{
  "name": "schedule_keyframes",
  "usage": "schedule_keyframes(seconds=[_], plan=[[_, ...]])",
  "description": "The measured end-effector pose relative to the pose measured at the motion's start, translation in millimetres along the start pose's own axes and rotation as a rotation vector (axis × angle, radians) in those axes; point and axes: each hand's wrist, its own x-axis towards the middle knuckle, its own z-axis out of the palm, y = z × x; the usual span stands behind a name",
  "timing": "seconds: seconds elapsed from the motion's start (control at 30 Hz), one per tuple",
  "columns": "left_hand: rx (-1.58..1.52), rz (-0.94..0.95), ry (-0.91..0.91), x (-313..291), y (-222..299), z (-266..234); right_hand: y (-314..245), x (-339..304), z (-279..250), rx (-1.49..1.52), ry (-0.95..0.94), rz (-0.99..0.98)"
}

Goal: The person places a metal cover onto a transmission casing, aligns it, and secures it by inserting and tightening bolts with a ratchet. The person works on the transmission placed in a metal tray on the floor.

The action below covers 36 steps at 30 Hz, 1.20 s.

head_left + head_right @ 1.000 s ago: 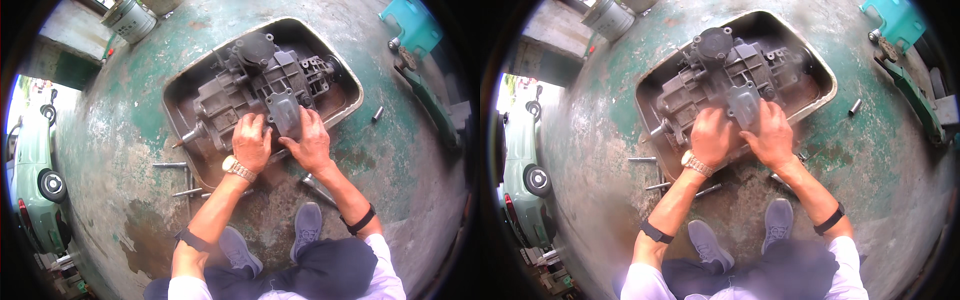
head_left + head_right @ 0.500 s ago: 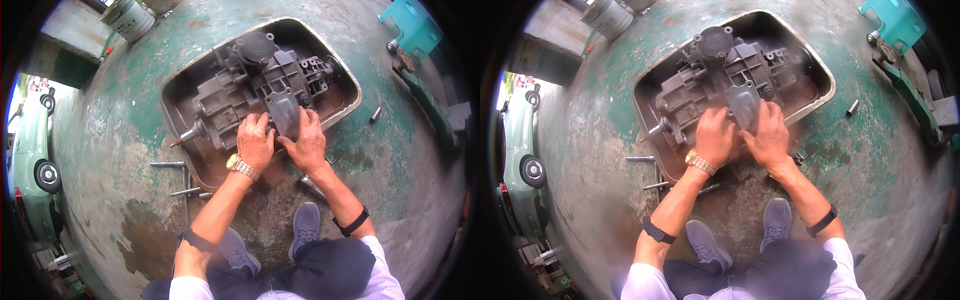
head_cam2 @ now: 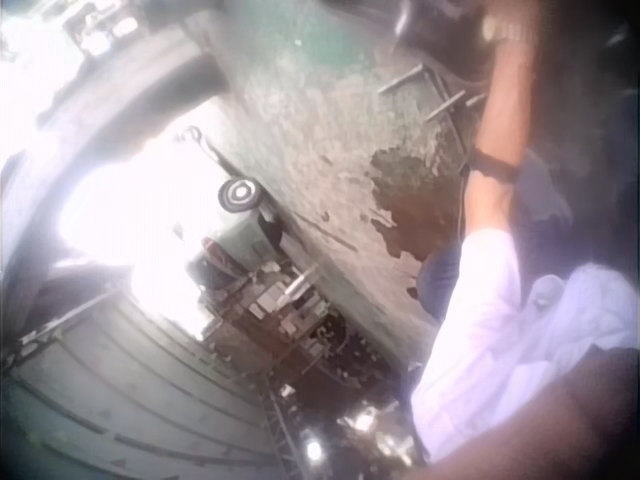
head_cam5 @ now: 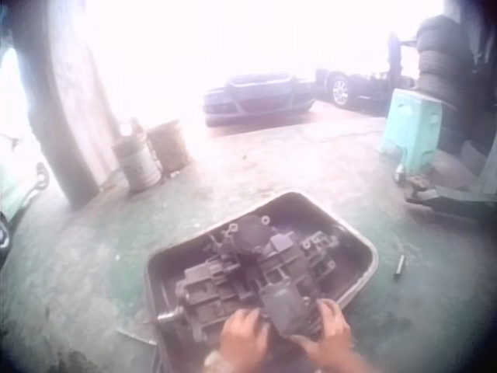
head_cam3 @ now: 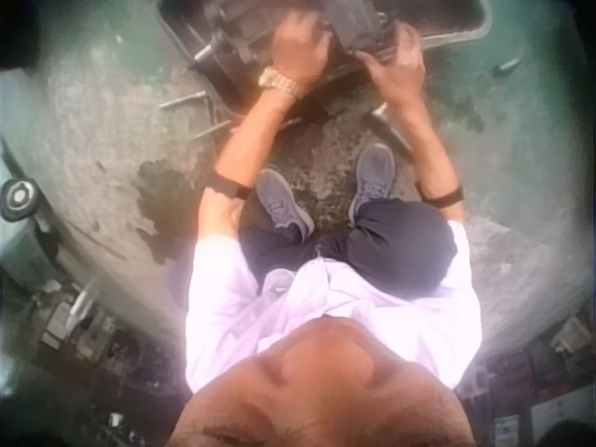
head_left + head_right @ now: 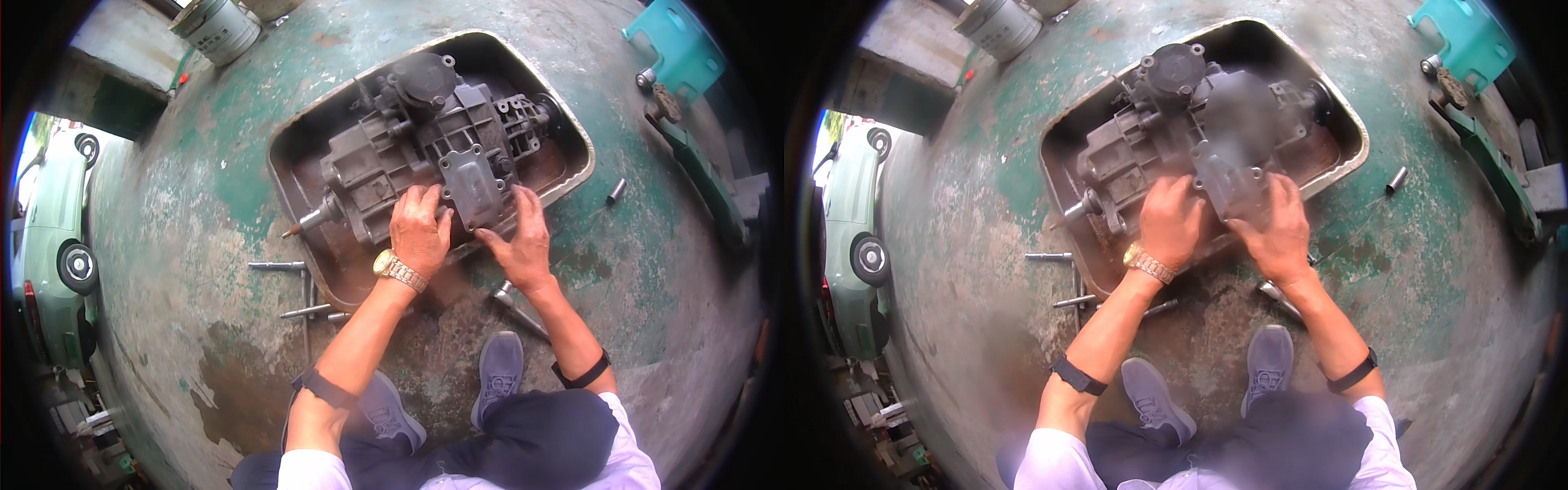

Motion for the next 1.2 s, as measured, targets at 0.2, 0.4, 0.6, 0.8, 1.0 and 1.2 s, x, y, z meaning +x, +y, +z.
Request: schedule_keyframes(seconds=[0.2,0.4,0.6,0.8,1.0,1.2], plan=[[-0.111,0.027,-0.004,-0.8,-3.3,-9.6,62.6,-50.2,-23.4,0.05,-0.062,0.312],[-0.096,0.191,0.006,9.8,-10.9,-49.8,104.4,-125.4,-44.9,-0.004,-0.113,0.447],[0.024,0.211,0.019,19.0,-47.4,-80.6,160.8,-158.2,-46.7,0.071,-0.21,0.427],[0.17,0.272,0.074,18.2,-69.2,-62.4,200.2,-132.7,-16.9,0.111,-0.284,0.346],[0.117,0.283,0.099,27.0,-73.0,-15.9,192.6,-82.9,-19.0,0.141,-0.346,0.249],[0.124,0.148,-0.144,28.0,-40.9,45.9,156.8,-37.5,-27.5,0.152,-0.331,0.196]])
